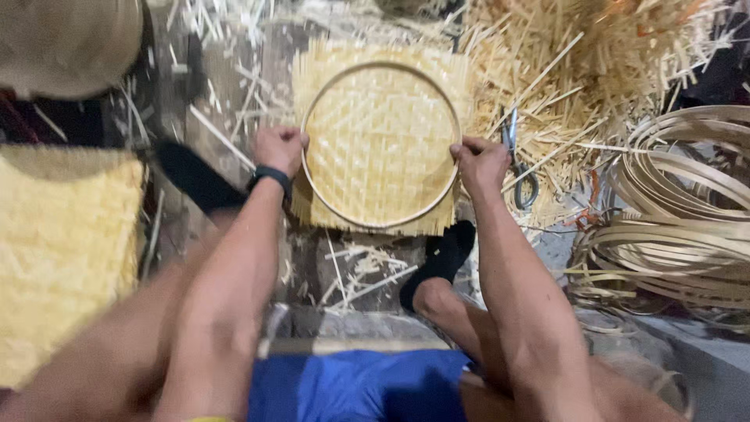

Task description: The person assembles bamboo baskets by placing a woven mat between two circular bamboo rings, pressing them together on a wooden mold, and trimming the excess material with shears.

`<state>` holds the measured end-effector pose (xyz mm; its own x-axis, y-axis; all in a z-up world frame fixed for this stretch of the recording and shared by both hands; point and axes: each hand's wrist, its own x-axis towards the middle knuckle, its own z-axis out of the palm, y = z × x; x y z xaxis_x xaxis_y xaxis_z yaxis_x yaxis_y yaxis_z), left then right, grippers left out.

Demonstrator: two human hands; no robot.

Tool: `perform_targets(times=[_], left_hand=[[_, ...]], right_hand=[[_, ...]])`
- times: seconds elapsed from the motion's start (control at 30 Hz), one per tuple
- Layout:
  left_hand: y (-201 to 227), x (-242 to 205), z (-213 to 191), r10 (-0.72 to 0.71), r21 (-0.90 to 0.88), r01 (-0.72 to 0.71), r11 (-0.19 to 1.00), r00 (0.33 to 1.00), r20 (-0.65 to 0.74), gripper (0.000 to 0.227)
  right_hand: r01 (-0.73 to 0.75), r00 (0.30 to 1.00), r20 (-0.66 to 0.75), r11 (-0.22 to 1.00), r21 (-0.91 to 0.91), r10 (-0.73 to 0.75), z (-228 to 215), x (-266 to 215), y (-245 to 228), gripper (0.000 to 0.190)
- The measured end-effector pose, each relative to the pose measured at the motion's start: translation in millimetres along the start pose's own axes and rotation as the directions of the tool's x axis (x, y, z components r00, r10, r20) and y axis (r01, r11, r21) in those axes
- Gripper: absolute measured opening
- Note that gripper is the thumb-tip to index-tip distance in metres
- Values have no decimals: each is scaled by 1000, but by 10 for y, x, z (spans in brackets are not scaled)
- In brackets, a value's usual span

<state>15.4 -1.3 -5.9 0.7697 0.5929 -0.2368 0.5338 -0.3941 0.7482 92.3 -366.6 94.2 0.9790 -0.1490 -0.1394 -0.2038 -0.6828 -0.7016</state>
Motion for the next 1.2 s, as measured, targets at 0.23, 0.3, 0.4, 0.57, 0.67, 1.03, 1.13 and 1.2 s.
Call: perform_targets(times=[0.23,0.3,0.4,0.57,0.67,1.03,1.13,1.2], left_hand=[[-63,117,-64,-72,-119,96,988,979,192,24],[-75,124,-32,-170,-315,264,912,940,296,24],[-66,137,-48,-278,-310,391,867,894,351,25],[-234,201,71,-68,-318,155,935,961,267,26],[-544,241,184,28,-155,6,988,976,215,27],[-564,524,43,-162,0,176,984,909,385,38],[-110,508,-12,-106,108,74,991,939,328,45],[321,513,-4,230,364,-293,884,951,207,51]], right_hand=[[-37,999,-12,999,35,38,84,63,228,34],[-64,998,-7,991,117,65,129,63,315,33],[31,999,-26,999,30,-30,142,91,379,34],[-54,998,28,995,79,52,177,180,456,31],[-34,997,64,998,61,30,242,255,656,26],[43,989,142,999,2,-43,164,297,394,28],[341,932,-81,931,-128,-352,216,-289,-164,46],[462,818,510,831,-309,-265,419,-767,-491,85]])
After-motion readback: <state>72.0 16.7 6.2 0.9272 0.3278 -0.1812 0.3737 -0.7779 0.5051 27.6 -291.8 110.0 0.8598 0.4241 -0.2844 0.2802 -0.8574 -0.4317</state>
